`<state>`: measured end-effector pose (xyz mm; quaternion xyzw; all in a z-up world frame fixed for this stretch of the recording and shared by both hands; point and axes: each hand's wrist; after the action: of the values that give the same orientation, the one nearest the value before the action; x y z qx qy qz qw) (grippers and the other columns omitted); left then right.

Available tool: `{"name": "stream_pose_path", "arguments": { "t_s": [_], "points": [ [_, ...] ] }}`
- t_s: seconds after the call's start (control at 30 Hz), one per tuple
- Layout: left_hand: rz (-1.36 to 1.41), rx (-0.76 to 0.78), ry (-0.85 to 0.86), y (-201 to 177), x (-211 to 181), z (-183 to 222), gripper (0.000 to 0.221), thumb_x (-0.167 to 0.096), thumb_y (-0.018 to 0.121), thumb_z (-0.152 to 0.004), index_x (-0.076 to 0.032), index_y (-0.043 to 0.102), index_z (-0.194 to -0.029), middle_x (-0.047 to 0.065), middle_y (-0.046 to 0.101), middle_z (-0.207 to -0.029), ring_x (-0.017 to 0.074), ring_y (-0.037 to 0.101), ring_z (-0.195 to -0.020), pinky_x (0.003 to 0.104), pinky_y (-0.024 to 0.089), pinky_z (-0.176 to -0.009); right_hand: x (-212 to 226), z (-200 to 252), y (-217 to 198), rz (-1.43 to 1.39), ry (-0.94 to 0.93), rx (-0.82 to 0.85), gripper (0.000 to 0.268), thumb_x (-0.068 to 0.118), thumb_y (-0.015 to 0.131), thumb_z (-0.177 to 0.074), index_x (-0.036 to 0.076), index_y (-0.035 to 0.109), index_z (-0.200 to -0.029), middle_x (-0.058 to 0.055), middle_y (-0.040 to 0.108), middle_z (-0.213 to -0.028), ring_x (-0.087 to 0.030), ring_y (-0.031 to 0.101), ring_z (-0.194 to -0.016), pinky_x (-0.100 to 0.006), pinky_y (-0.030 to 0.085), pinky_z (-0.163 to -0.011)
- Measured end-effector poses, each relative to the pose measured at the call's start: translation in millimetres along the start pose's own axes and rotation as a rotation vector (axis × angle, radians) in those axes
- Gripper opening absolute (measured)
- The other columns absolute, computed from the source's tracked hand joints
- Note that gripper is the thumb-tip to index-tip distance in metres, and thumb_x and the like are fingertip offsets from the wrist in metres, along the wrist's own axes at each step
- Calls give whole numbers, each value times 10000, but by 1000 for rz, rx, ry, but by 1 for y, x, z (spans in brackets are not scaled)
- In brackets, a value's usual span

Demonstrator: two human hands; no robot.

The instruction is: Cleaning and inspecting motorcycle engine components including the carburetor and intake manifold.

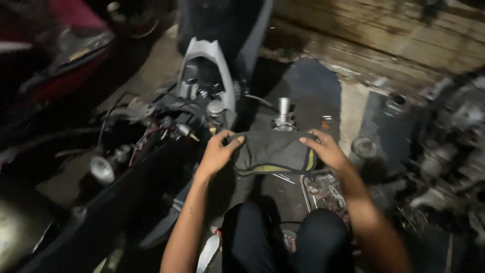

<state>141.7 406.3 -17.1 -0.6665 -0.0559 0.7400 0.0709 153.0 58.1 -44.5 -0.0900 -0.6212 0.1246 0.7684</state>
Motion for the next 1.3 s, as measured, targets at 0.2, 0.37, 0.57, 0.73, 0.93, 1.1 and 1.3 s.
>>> {"name": "stream_pose_path", "arguments": {
  "t_s": [0.2,0.37,0.57,0.73,0.93,1.1,1.3],
  "points": [
    [-36,-173,-28,-9,14,16,286,-308,773,-887,-48,747,-1004,219,705,-867,317,704,-746,429,587,-583,19,-16,71,-39,-98,123,436,330,769,-907,73,698,-1252,-49,614,-782,-146,599,-705,-257,500,-558],
    [-76,-246,-9,-6,-25,50,282,-300,734,-918,-57,737,-1061,213,730,-961,352,720,-895,447,587,-742,62,-8,133,-42,-170,307,502,239,741,-920,37,626,-1364,-130,635,-911,-170,638,-773,-314,578,-607],
    [-139,-289,46,-9,-66,83,460,-380,702,-922,-6,655,-1185,279,685,-1098,478,652,-1108,547,534,-915,88,3,157,-49,-226,591,656,71,662,-912,27,443,-1529,-192,622,-1093,-234,656,-876,-409,630,-703],
    [-188,-335,99,-23,-73,95,557,-361,720,-899,42,583,-1259,290,647,-1128,497,616,-1152,566,525,-940,108,8,165,26,-317,767,816,48,684,-832,44,374,-1586,-92,586,-1169,-217,601,-1048,-448,555,-946],
    [-218,-499,180,-36,-72,114,494,-163,660,-906,66,568,-1335,308,649,-1176,491,605,-1193,555,521,-986,134,7,186,-275,-300,896,770,-62,605,-785,43,456,-1533,-163,589,-1165,-327,627,-1138,-525,551,-941],
    [-340,-690,380,-43,-75,125,400,-112,653,-888,7,637,-1270,244,678,-1035,452,668,-1048,500,572,-852,133,3,204,-230,-132,673,441,254,581,-1015,16,525,-1382,-169,585,-1223,-294,604,-1129,-544,543,-932],
    [-538,-694,530,-36,-104,164,366,-100,601,-907,-20,652,-1261,170,688,-1200,348,654,-1167,449,540,-994,132,10,242,-381,-89,744,391,309,542,-1051,124,603,-1390,-129,616,-1323,-270,591,-1220,-527,509,-1032]
  ]
}}
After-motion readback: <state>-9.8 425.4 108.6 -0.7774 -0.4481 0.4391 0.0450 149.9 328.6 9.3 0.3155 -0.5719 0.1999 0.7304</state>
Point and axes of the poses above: each hand's wrist, its own z-axis away from the middle knuckle, its own y-axis out of the palm, x = y × z
